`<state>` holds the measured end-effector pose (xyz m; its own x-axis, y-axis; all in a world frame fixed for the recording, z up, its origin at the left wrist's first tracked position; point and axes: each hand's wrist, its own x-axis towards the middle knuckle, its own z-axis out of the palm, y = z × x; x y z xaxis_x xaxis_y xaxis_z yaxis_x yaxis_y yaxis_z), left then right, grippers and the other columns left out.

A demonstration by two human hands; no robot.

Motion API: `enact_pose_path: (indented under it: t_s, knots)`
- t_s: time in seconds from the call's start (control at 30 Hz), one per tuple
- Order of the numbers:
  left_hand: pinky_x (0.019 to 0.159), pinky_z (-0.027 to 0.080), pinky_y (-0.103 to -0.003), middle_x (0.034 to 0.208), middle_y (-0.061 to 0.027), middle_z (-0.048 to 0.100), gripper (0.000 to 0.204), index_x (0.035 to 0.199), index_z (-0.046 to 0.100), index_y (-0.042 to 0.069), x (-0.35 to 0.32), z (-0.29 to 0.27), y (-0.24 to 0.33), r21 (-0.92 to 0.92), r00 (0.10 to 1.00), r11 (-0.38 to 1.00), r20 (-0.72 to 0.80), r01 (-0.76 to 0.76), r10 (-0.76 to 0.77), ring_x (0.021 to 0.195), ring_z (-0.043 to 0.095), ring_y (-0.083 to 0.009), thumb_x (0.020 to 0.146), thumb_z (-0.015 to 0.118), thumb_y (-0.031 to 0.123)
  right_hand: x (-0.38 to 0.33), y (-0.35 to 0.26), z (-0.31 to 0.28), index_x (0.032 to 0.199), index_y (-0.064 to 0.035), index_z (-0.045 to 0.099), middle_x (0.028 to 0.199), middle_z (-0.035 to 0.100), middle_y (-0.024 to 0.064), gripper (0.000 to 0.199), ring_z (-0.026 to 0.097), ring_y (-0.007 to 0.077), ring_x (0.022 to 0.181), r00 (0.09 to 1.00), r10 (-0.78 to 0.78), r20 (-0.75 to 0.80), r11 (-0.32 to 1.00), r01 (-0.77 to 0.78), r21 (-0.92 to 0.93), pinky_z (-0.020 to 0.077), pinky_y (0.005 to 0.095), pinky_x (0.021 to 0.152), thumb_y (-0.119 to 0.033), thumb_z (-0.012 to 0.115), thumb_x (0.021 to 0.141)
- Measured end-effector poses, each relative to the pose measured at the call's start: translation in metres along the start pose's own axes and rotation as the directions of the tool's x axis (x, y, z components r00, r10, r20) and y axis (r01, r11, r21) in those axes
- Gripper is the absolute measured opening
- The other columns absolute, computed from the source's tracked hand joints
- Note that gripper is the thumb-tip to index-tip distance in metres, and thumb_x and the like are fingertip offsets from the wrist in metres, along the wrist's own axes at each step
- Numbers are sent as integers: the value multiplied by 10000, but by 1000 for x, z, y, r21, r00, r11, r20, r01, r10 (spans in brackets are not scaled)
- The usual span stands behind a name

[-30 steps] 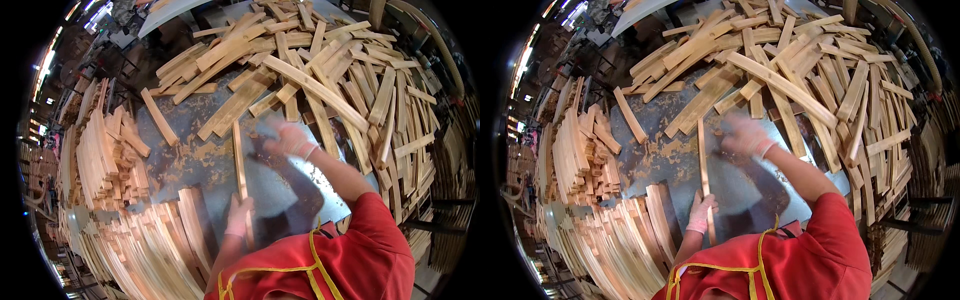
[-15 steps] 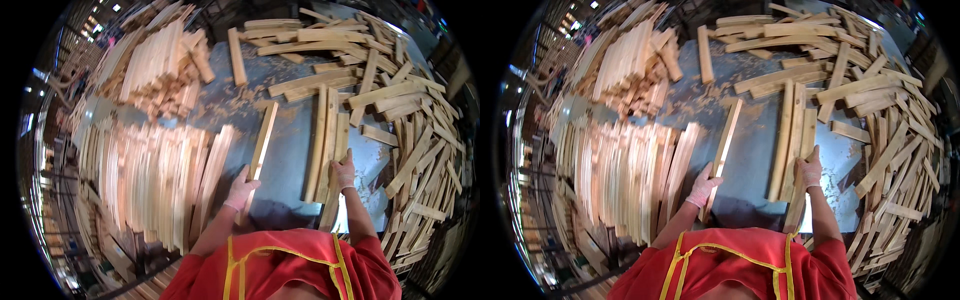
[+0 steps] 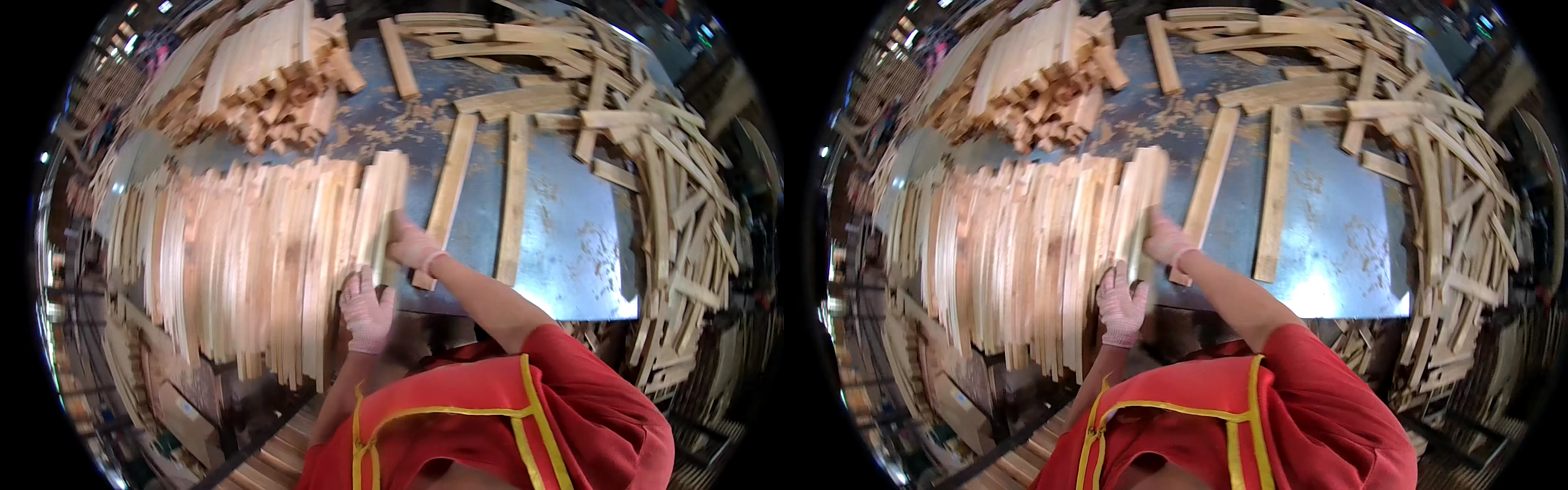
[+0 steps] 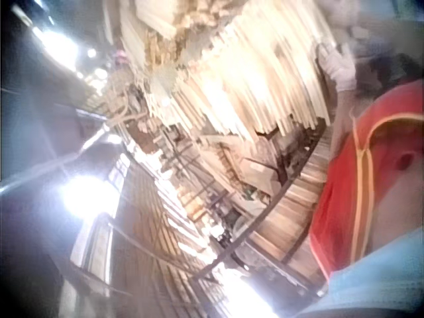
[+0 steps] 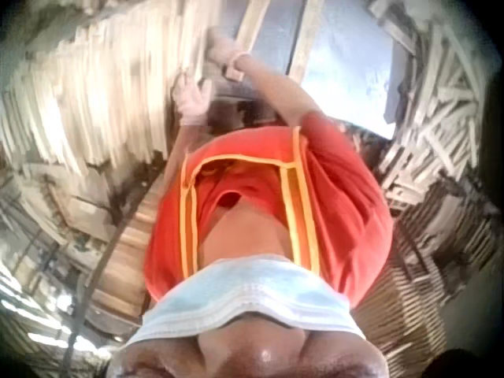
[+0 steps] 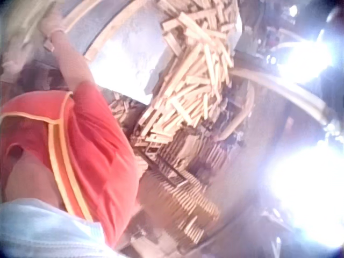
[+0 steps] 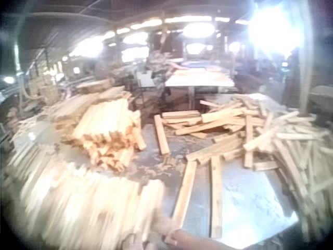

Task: The person repeatedly picks up thin wooden planks from a large pile on the floor and stacks them neatly on a metal table. The person handles the planks one by one or in small groups, aligning them into a growing stack.

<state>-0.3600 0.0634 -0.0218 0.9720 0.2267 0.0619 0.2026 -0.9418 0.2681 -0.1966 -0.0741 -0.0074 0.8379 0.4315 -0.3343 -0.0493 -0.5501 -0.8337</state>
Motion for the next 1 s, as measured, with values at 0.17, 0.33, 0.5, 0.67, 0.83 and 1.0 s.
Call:
enact_pose_path:
  t_s: [0.17, 0.33, 0.5, 0.67, 0.83, 1.0]
  knots:
    - [1220, 298, -529, 1563, -193, 450, 893, 1552, 435, 27, 16, -11, 2, 124, 979, 991, 204, -49, 23, 1489, 365, -399, 834, 777, 434, -19, 1, -38, 1603, -102, 370, 1397, 639, 255, 822, 636, 387, 1273, 965, -22, 260, 982, -28, 187, 497, 411, 1073, -282, 723, 882]
    - [1212, 307, -548, 1545, -162, 446, 856, 1547, 441, 43, 12, -2, 31, 337, 986, 927, 38, -168, 164, 1466, 358, -418, 826, 757, 378, -88, 99, -187, 1631, -137, 376, 1431, 624, 262, 873, 603, 384, 1335, 921, 159, -355, 987, -162, 23, 481, 422, 1106, -345, 753, 873]
    - [1179, 380, -516, 1583, -210, 419, 1004, 1608, 358, 29, 45, 34, 109, 142, 954, 958, 205, -250, 219, 1436, 430, -419, 826, 770, 506, -196, 257, -376, 1517, -111, 503, 1481, 588, 173, 782, 574, 362, 1350, 407, 62, -911, 676, -689, -261, 475, 428, 1122, -393, 771, 838]
    - [1084, 477, -476, 1445, -239, 533, 892, 1569, 416, 24, 72, 73, 170, 83, 970, 996, 241, 12, -32, 1314, 543, -417, 851, 767, 423, -274, 309, -458, 1347, -79, 577, 1321, 652, 157, 713, 624, 344, 1262, 328, 243, -913, 544, -825, -152, 518, 442, 1058, -411, 838, 773]
    - [1093, 465, -489, 1345, -278, 592, 878, 1576, 398, 12, 58, 113, 215, -314, 986, 943, 155, 112, -65, 1233, 582, -442, 862, 747, 385, -250, 303, -440, 1371, -25, 592, 1218, 693, 186, 685, 682, 347, 1159, 568, 260, -781, 630, -713, -308, 547, 434, 1009, -323, 812, 795]
    - [1106, 476, -465, 1385, -304, 536, 1060, 1648, 220, 38, 43, 100, 309, 61, 947, 996, 319, -67, 44, 1253, 587, -454, 801, 794, 313, -218, 297, -346, 1423, 65, 560, 1226, 717, 222, 692, 686, 248, 1065, 738, 364, -569, 898, -116, 424, 547, 373, 957, -250, 787, 850]
